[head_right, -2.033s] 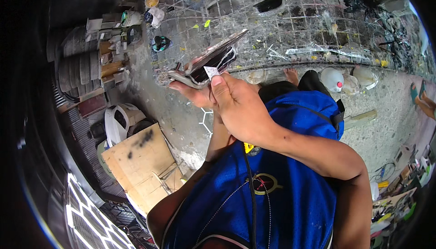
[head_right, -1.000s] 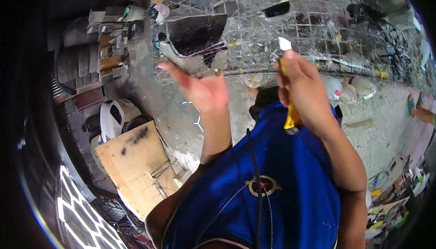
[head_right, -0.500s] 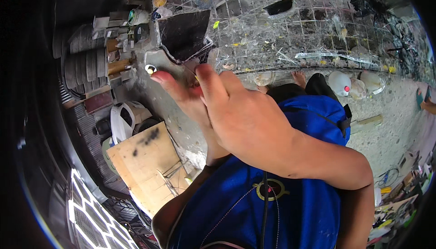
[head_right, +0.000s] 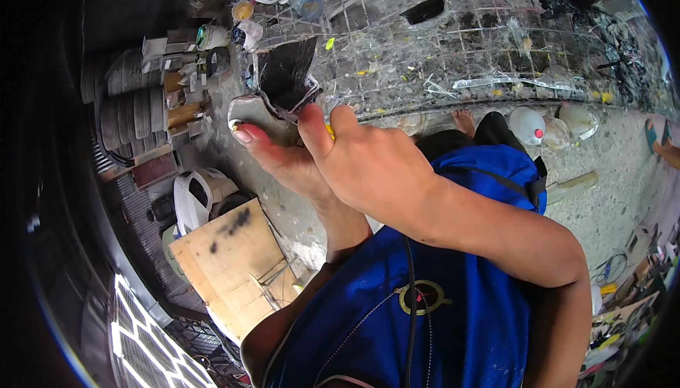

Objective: The recorder uses a utility knife to trim or scrape material from a car part, possibly a light housing or trim piece.

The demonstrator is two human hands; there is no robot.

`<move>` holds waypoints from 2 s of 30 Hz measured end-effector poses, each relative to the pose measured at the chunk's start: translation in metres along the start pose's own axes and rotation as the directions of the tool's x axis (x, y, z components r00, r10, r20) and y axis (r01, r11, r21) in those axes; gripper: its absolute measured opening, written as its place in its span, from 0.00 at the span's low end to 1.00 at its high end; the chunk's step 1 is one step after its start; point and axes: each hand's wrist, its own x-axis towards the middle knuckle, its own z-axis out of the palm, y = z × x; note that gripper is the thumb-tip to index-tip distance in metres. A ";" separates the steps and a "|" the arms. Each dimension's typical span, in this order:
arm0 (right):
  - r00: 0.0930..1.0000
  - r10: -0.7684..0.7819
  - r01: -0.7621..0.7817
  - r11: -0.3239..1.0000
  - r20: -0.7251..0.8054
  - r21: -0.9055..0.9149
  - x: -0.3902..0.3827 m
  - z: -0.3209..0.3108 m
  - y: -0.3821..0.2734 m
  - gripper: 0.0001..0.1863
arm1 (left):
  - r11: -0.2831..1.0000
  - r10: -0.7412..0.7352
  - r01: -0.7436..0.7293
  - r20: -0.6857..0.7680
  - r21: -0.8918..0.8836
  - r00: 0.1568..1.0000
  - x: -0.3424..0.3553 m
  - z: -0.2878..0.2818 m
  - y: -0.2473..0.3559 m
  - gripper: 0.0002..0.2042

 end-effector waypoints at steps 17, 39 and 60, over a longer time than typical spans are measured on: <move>0.946 -0.043 0.107 0.977 -0.321 0.186 0.005 -0.030 0.041 0.16 | 0.805 -0.332 0.329 0.085 -0.494 0.939 0.034 -0.036 0.014 0.30; 0.951 -0.079 0.198 0.899 -0.298 0.392 -0.004 -0.024 0.025 0.14 | 0.937 0.153 -0.008 0.388 -0.349 0.909 0.011 -0.045 0.019 0.32; 1.000 0.013 -0.014 0.997 0.018 0.076 0.004 0.025 0.061 0.17 | 0.905 0.103 -0.001 0.218 -0.425 0.970 0.005 -0.054 0.021 0.26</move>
